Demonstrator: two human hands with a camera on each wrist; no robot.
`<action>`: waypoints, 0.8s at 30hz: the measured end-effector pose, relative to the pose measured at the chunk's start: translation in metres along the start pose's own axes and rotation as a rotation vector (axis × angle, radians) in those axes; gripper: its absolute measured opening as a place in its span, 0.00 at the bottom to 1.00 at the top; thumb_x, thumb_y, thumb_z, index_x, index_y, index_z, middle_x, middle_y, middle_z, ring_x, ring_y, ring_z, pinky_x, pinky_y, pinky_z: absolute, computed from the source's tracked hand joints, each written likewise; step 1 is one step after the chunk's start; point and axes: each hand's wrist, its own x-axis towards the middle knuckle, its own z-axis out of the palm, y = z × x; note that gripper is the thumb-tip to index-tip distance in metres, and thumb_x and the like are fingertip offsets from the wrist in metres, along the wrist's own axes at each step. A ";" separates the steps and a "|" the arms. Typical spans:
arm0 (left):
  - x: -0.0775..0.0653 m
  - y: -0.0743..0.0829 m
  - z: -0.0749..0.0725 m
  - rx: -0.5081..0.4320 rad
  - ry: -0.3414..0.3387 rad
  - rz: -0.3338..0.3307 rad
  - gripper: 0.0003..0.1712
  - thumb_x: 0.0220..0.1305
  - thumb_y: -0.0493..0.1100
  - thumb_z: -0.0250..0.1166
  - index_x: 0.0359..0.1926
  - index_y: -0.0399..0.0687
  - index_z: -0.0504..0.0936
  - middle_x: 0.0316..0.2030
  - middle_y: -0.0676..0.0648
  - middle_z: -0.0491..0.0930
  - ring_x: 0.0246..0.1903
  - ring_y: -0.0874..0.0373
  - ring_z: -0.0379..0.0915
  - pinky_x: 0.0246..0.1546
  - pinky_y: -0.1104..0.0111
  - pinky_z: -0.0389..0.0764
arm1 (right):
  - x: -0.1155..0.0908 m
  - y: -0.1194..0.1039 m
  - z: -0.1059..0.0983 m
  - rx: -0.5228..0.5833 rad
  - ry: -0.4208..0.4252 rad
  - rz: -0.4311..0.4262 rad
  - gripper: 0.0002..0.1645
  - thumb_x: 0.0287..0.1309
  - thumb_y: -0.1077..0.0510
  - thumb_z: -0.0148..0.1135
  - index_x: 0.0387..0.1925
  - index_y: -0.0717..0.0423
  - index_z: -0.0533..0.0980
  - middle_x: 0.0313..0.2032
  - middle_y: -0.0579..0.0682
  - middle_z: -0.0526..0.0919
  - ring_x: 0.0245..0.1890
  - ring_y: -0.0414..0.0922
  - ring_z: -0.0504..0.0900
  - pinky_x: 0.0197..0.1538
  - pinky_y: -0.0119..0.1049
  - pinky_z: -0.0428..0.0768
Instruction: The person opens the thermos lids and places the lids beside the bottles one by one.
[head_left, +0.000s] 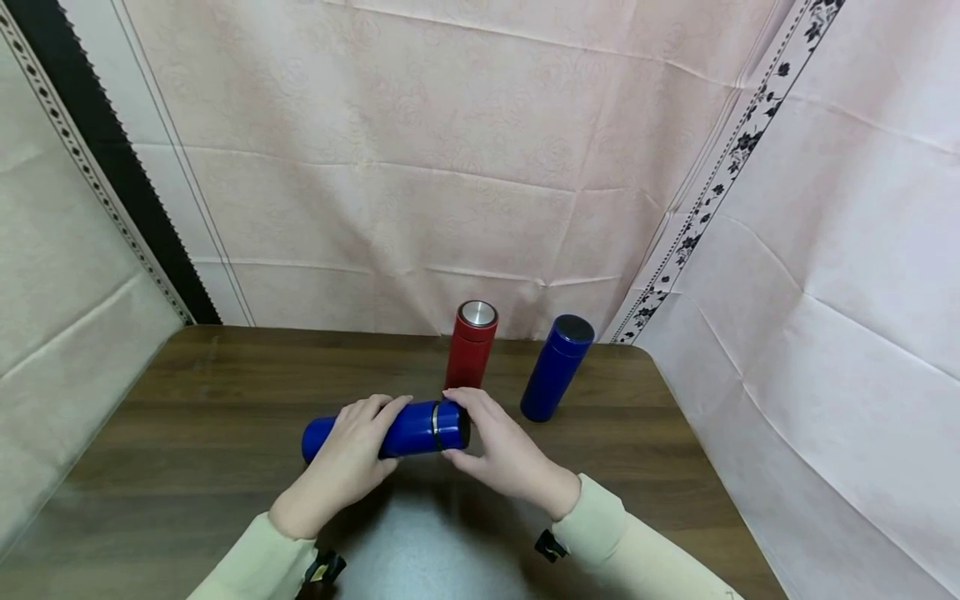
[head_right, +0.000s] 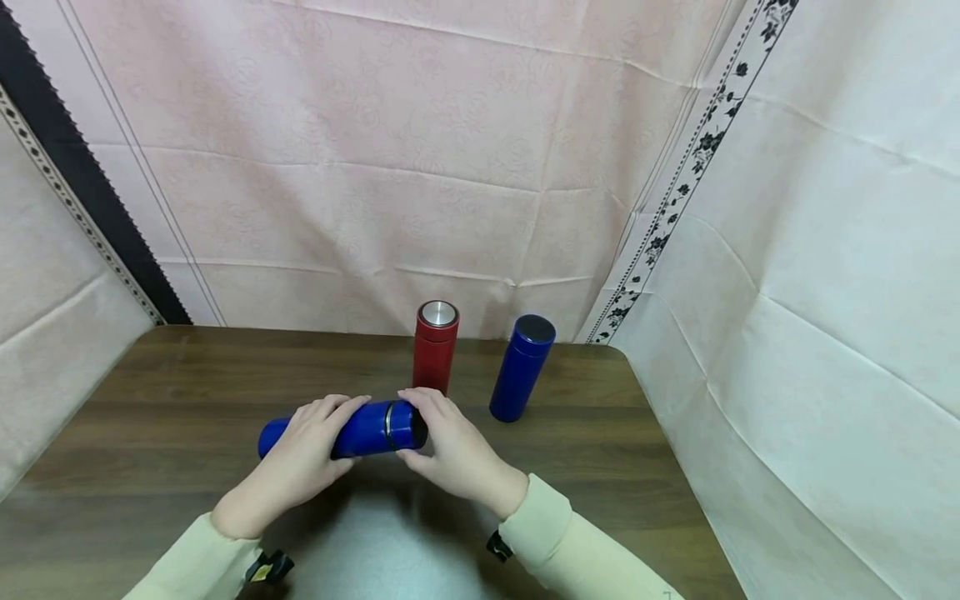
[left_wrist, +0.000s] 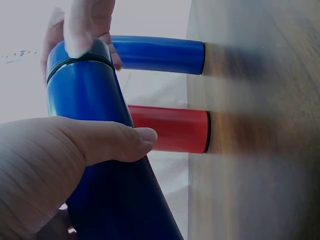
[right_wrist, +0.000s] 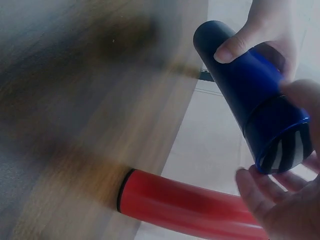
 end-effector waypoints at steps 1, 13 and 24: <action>0.000 0.000 0.000 -0.002 0.003 0.000 0.50 0.42 0.43 0.81 0.68 0.51 0.66 0.55 0.44 0.72 0.55 0.43 0.68 0.59 0.44 0.65 | 0.000 0.000 0.000 0.014 0.002 0.013 0.46 0.57 0.46 0.68 0.71 0.45 0.55 0.65 0.42 0.61 0.59 0.38 0.68 0.58 0.36 0.73; 0.000 -0.002 0.000 0.051 0.024 0.054 0.52 0.41 0.41 0.81 0.68 0.53 0.66 0.55 0.43 0.71 0.56 0.42 0.66 0.60 0.43 0.63 | 0.006 0.001 -0.001 0.146 -0.060 0.275 0.46 0.51 0.26 0.60 0.66 0.39 0.61 0.50 0.41 0.75 0.42 0.41 0.78 0.40 0.33 0.80; -0.002 -0.004 0.000 0.052 0.020 0.061 0.51 0.42 0.41 0.81 0.68 0.54 0.66 0.55 0.43 0.71 0.57 0.42 0.65 0.60 0.44 0.63 | 0.007 0.004 0.003 0.120 -0.115 0.231 0.45 0.53 0.27 0.60 0.65 0.45 0.63 0.50 0.42 0.75 0.41 0.42 0.78 0.39 0.31 0.80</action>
